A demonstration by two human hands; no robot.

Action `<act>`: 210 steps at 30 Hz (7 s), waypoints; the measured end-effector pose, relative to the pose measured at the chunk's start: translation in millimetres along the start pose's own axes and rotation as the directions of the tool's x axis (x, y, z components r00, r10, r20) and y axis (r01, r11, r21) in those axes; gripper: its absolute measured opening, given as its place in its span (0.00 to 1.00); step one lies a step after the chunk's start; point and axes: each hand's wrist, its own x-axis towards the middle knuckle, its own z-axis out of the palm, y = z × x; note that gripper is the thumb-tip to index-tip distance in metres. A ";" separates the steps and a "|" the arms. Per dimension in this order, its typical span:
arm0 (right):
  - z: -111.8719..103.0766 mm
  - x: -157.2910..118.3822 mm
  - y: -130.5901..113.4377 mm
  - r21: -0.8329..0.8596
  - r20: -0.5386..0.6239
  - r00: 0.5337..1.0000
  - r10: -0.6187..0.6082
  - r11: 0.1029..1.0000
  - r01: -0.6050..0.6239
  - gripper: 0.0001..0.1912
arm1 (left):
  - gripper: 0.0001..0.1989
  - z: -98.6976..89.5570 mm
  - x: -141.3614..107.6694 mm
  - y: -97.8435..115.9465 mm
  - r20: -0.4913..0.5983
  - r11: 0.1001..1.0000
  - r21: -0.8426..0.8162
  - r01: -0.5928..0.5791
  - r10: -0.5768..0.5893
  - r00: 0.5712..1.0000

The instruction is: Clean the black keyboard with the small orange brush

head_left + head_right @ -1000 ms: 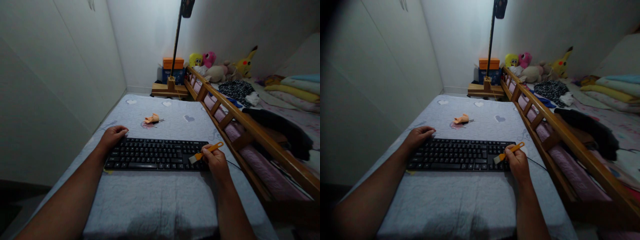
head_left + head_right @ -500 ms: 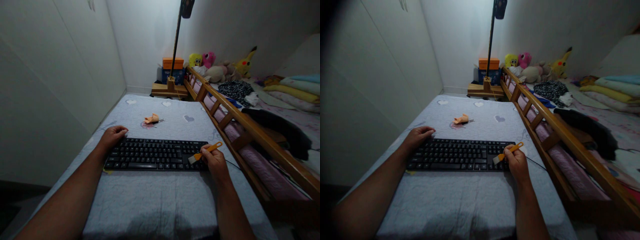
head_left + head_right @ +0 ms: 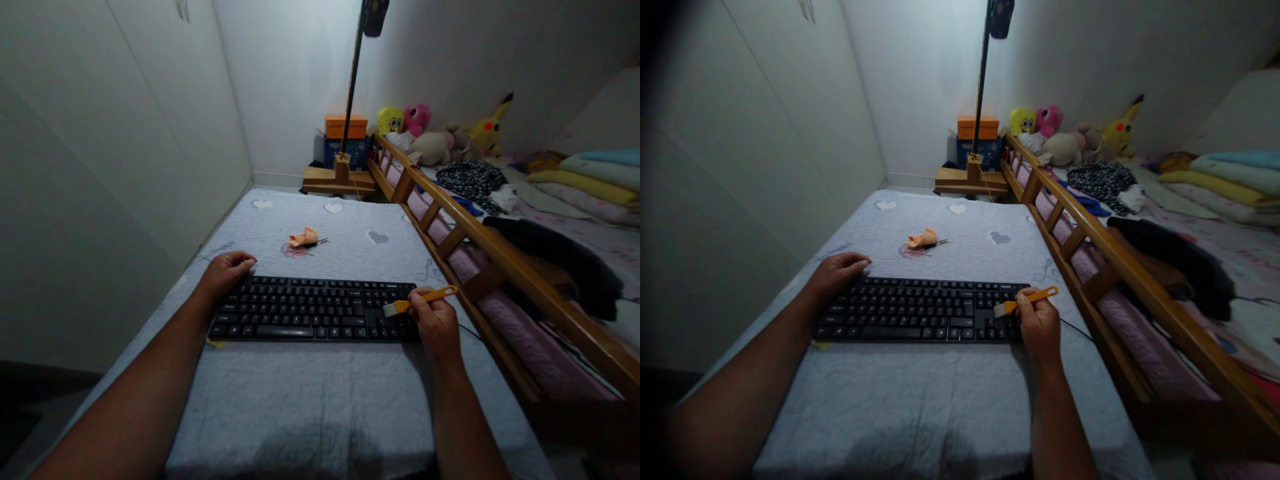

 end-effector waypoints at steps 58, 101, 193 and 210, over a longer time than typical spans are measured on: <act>-5.6 -13.2 -3.0 -0.046 0.270 0.963 0.010 0.999 0.002 0.14 | 0.21 -0.4 -0.4 2.6 -0.027 0.999 0.028 -0.025 0.026 0.999; -18.7 -2.1 -64.9 -0.160 0.398 0.912 -0.105 0.970 0.182 0.16 | 0.21 0.0 0.2 1.1 -0.015 1.000 0.017 -0.012 0.012 1.000; 30.8 33.1 -34.6 -0.081 0.580 0.813 -0.050 0.990 0.118 0.18 | 0.17 1.0 0.0 2.2 0.011 0.999 -0.034 -0.023 0.024 1.000; 36.8 37.2 -26.7 -0.068 0.453 0.876 -0.169 0.973 0.223 0.14 | 0.18 0.9 0.6 3.5 0.000 0.999 -0.034 -0.022 0.022 1.000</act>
